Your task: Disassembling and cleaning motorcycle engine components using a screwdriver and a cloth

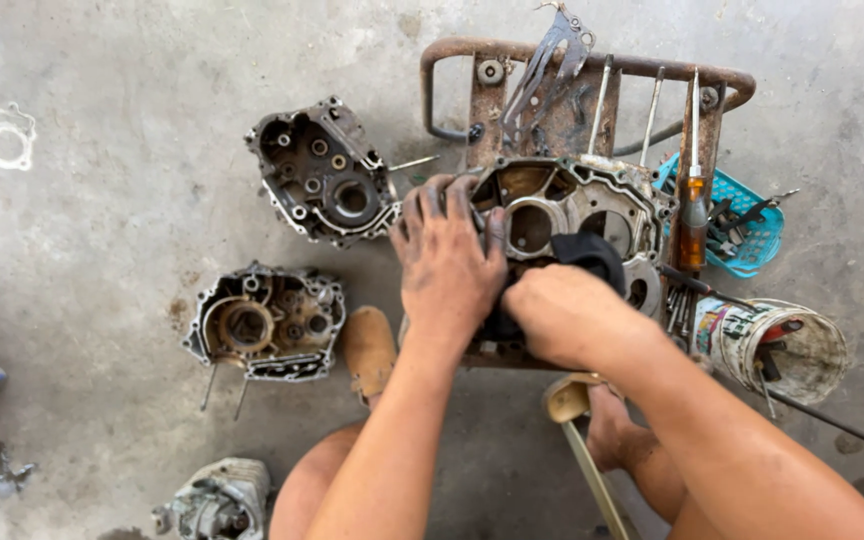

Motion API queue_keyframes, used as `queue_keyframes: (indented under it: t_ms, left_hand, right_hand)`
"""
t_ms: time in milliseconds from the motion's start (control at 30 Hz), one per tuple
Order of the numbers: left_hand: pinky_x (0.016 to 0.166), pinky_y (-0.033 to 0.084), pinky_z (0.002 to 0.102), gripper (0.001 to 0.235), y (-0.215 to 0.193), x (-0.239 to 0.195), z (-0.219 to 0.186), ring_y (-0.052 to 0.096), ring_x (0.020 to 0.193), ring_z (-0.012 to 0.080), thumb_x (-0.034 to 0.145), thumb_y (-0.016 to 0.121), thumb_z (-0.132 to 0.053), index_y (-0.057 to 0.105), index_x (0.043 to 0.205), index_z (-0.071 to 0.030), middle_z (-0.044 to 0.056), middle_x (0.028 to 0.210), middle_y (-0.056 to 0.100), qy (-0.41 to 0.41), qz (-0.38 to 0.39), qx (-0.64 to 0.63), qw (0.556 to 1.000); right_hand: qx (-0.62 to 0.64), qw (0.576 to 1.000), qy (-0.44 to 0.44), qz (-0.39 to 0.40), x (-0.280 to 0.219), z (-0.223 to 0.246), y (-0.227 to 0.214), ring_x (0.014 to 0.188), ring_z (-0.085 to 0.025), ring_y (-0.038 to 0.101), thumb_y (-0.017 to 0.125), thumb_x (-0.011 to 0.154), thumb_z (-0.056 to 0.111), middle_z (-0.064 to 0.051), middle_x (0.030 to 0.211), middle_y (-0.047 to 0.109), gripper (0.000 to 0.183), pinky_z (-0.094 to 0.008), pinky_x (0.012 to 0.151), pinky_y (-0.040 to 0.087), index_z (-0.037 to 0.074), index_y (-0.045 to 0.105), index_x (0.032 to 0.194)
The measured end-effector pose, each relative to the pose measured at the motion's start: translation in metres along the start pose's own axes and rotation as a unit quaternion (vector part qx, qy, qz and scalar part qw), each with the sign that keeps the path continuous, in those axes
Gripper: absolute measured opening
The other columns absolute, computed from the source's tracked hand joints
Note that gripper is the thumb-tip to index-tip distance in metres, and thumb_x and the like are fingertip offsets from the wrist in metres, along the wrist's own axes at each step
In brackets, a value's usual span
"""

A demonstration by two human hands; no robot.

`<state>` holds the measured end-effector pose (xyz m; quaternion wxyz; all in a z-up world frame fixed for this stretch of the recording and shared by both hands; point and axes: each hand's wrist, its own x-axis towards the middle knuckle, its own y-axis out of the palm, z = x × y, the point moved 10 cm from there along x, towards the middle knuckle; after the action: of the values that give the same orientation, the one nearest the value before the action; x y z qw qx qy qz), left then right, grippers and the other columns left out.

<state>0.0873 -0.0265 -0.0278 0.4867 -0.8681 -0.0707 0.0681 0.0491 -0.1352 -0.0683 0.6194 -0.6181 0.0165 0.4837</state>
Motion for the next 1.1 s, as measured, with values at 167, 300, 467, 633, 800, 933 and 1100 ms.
queue_keyframes:
  t_ms: [167, 300, 467, 633, 800, 933, 1100]
  left_hand:
    - [0.099, 0.045, 0.055, 0.046, -0.009, -0.002, -0.001, 0.048, 0.129, 0.0349, 0.09, 0.064, -0.036, 0.056, 0.132, -0.018, 0.009, 0.128, 0.053, -0.006, 0.006, -0.028, 1.0]
    - [0.103, 0.037, 0.054, 0.038, -0.018, 0.001, -0.006, 0.045, 0.126, 0.0345, 0.089, 0.066, -0.027, 0.057, 0.124, -0.016, 0.013, 0.131, 0.05, 0.005, 0.004, -0.035, 0.999]
    - [0.104, 0.04, 0.055, 0.041, -0.009, -0.004, -0.002, 0.044, 0.129, 0.0366, 0.084, 0.07, -0.026, 0.06, 0.123, -0.017, 0.012, 0.131, 0.049, 0.012, 0.0, -0.059, 0.998]
    - [0.098, 0.045, 0.053, 0.045, -0.004, -0.012, -0.013, 0.045, 0.13, 0.0372, 0.081, 0.073, -0.028, 0.06, 0.123, -0.02, 0.01, 0.131, 0.05, 0.039, -0.006, -0.059, 0.997]
    - [0.1, 0.044, 0.048, 0.045, -0.002, -0.021, -0.02, 0.046, 0.132, 0.0344, 0.08, 0.073, -0.032, 0.061, 0.122, -0.02, 0.01, 0.134, 0.051, 0.065, -0.043, 0.013, 0.997]
    - [0.103, 0.041, 0.048, 0.045, 0.003, -0.022, -0.02, 0.047, 0.132, 0.0335, 0.082, 0.071, -0.035, 0.061, 0.123, -0.021, 0.009, 0.135, 0.052, 0.068, -0.057, 0.024, 0.996]
    - [0.102, 0.041, 0.048, 0.042, 0.002, -0.02, -0.021, 0.048, 0.131, 0.0332, 0.084, 0.068, -0.036, 0.06, 0.123, -0.021, 0.01, 0.133, 0.053, 0.067, -0.065, 0.025, 0.995]
  right_hand:
    - [0.053, 0.988, 0.134, -0.049, -0.047, -0.035, -0.086, 0.091, -0.045, 0.075, 0.072, 0.074, 0.021, -0.02, 0.086, 0.078, 0.027, -0.059, 0.081, 0.06, 0.012, 0.078, 0.099]
    - [0.137, 0.946, 0.139, -0.259, -0.079, -0.055, -0.133, 0.05, -0.036, 0.059, 0.077, 0.07, 0.012, -0.011, 0.065, 0.071, 0.029, -0.045, 0.055, 0.048, 0.009, 0.078, 0.098]
    - [-0.018, 0.991, 0.099, -0.087, -0.035, -0.048, -0.05, 0.088, -0.028, 0.069, 0.083, 0.065, 0.032, -0.001, 0.083, 0.077, 0.024, -0.043, 0.082, 0.056, 0.026, 0.083, 0.088]
    - [-0.182, 0.971, -0.007, -0.155, -0.011, -0.031, 0.009, 0.108, -0.026, 0.064, 0.07, 0.071, 0.035, 0.0, 0.077, 0.075, 0.017, -0.044, 0.093, 0.046, 0.021, 0.08, 0.075]
    - [-0.219, 0.955, 0.033, -0.199, -0.012, -0.03, 0.005, 0.106, -0.026, 0.059, 0.067, 0.074, 0.031, 0.002, 0.078, 0.072, 0.014, -0.05, 0.09, 0.039, 0.024, 0.078, 0.08]
    - [-0.2, 0.957, 0.04, -0.207, -0.021, -0.026, 0.0, 0.104, -0.028, 0.059, 0.064, 0.074, 0.029, 0.0, 0.078, 0.073, 0.016, -0.05, 0.088, 0.04, 0.022, 0.078, 0.077]
    - [-0.107, 0.941, -0.024, -0.319, -0.045, -0.024, -0.014, 0.1, -0.021, 0.059, 0.079, 0.05, 0.035, 0.006, 0.085, 0.068, 0.024, -0.047, 0.095, 0.042, 0.027, 0.074, 0.072]
